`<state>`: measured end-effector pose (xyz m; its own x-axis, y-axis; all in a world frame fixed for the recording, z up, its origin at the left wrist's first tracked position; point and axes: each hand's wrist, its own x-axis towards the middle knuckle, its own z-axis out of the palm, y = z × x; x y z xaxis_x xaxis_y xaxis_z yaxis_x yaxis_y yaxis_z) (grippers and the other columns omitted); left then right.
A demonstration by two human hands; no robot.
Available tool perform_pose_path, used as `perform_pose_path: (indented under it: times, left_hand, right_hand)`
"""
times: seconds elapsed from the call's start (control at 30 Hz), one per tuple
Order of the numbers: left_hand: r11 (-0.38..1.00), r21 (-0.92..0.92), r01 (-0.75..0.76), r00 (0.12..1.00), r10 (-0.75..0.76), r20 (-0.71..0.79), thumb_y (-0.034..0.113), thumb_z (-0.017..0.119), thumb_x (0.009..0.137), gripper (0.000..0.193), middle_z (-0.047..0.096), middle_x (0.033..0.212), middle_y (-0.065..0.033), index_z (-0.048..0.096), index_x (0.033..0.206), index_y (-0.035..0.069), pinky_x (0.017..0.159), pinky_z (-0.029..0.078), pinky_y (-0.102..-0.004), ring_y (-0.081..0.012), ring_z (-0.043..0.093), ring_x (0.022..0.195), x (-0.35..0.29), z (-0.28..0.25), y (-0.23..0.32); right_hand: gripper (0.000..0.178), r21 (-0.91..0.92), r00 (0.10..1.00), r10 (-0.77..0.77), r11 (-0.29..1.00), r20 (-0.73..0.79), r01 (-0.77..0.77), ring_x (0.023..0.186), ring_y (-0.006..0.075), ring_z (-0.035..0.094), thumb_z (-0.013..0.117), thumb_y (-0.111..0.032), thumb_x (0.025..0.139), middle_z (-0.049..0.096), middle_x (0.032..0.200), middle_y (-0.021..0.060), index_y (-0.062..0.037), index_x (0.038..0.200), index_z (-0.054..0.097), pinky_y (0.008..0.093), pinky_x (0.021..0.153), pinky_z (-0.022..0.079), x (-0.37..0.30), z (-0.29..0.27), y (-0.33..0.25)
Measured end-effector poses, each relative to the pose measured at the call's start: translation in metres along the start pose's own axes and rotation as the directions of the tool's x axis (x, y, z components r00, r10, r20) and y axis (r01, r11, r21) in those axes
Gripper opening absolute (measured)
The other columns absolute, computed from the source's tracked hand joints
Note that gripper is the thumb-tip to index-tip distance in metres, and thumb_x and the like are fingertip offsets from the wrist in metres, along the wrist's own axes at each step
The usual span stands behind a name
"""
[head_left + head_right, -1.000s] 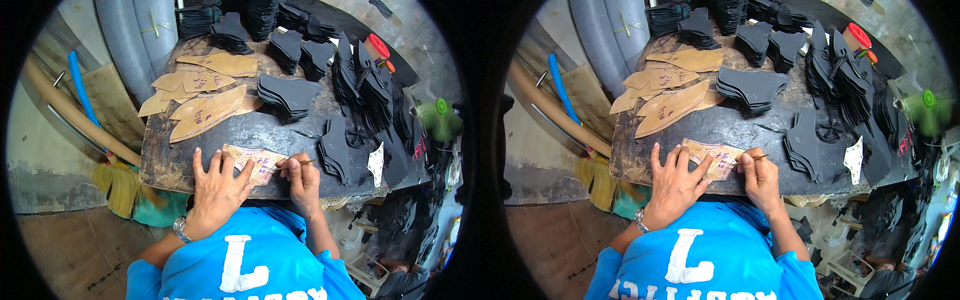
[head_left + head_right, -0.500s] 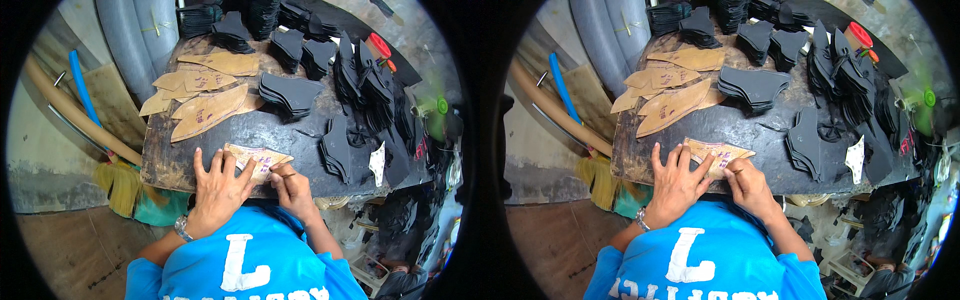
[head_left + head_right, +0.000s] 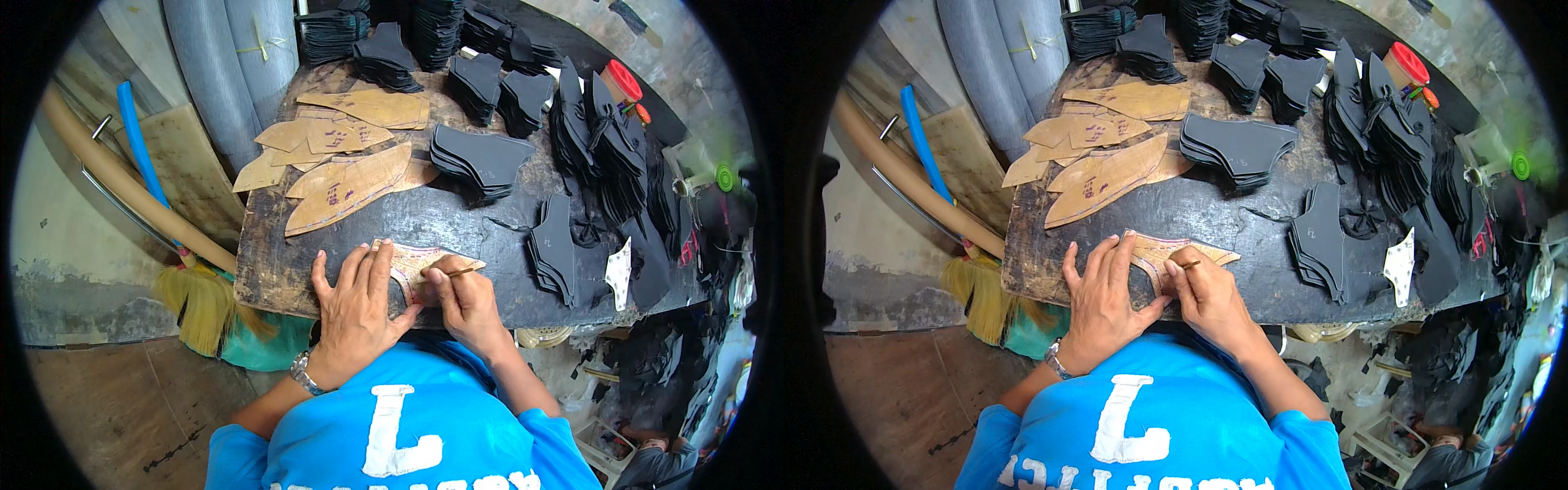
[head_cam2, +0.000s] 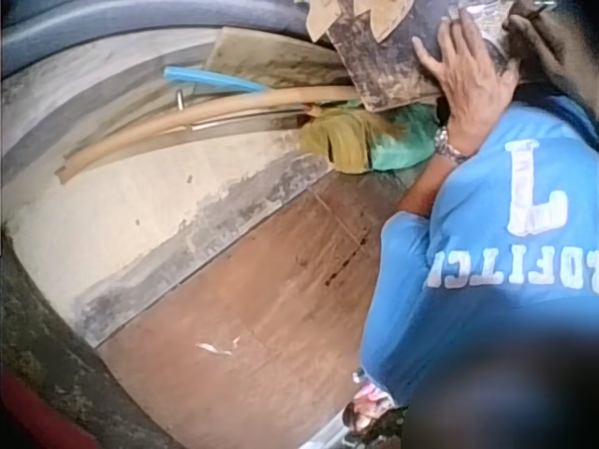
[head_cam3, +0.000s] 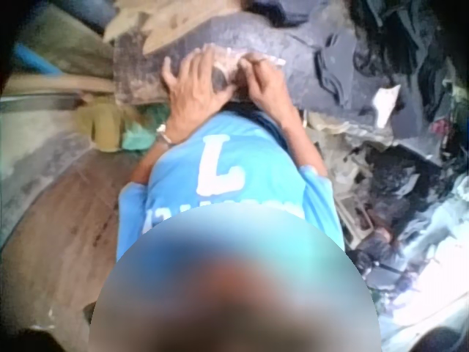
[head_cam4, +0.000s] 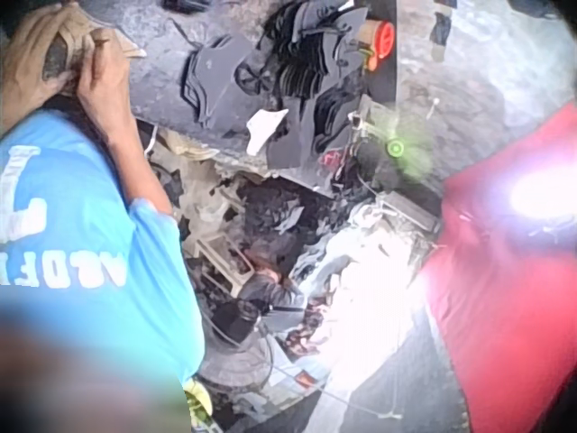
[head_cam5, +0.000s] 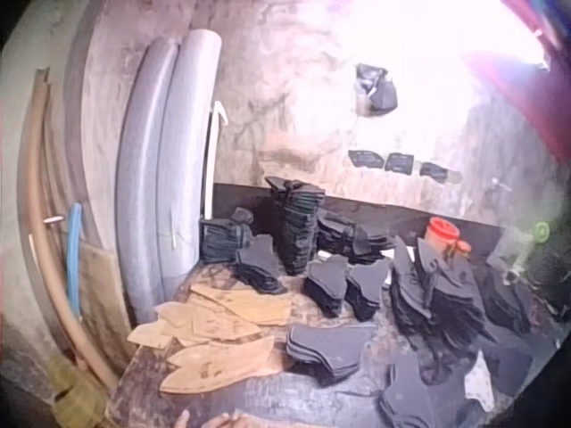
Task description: The person places a cardboard pattern on a stack of black fabric pieces and uses a pencil to trace the outline. They repeat this process for multiple fabric pieces, stacking the marked pieces aside.
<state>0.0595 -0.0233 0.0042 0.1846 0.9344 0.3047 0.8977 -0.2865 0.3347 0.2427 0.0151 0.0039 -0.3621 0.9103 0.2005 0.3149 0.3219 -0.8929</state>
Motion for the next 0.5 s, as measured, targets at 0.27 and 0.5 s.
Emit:
perform_pose_path:
  times: [0.27, 0.5]
  left_hand:
    - [0.998, -0.070, -0.003, 1.000, 0.001, -0.028, 0.038, 0.084, 0.073, 0.068, 0.060, 0.126, -0.0144, 0.056, 0.125, 0.004, 0.111, 0.022, -0.0612, -0.0290, 0.053, 0.129, -0.001, 0.004, -0.005]
    - [0.999, -0.047, -0.023, 0.999, 0.021, -0.045, 0.040, 0.081, 0.076, 0.042, 0.060, 0.125, -0.0159, 0.068, 0.104, 0.012, 0.109, 0.021, -0.0640, -0.0286, 0.053, 0.129, -0.004, 0.006, -0.005]
  right_hand:
    - [0.007, -0.006, 0.997, 0.068, 0.998, 0.043, -0.068, 0.082, 0.0363, 0.063, 0.062, -0.005, 0.097, 0.061, 0.089, 0.0181, -0.0007, 0.098, 0.057, 0.0428, 0.074, 0.051, 0.016, 0.005, -0.002]
    - [0.008, -0.078, 0.966, -0.246, 0.965, 0.074, 0.252, 0.077, 0.0357, 0.063, 0.064, -0.006, 0.095, 0.061, 0.086, 0.0149, -0.0005, 0.096, 0.059, 0.0432, 0.072, 0.051, 0.033, 0.018, 0.003]
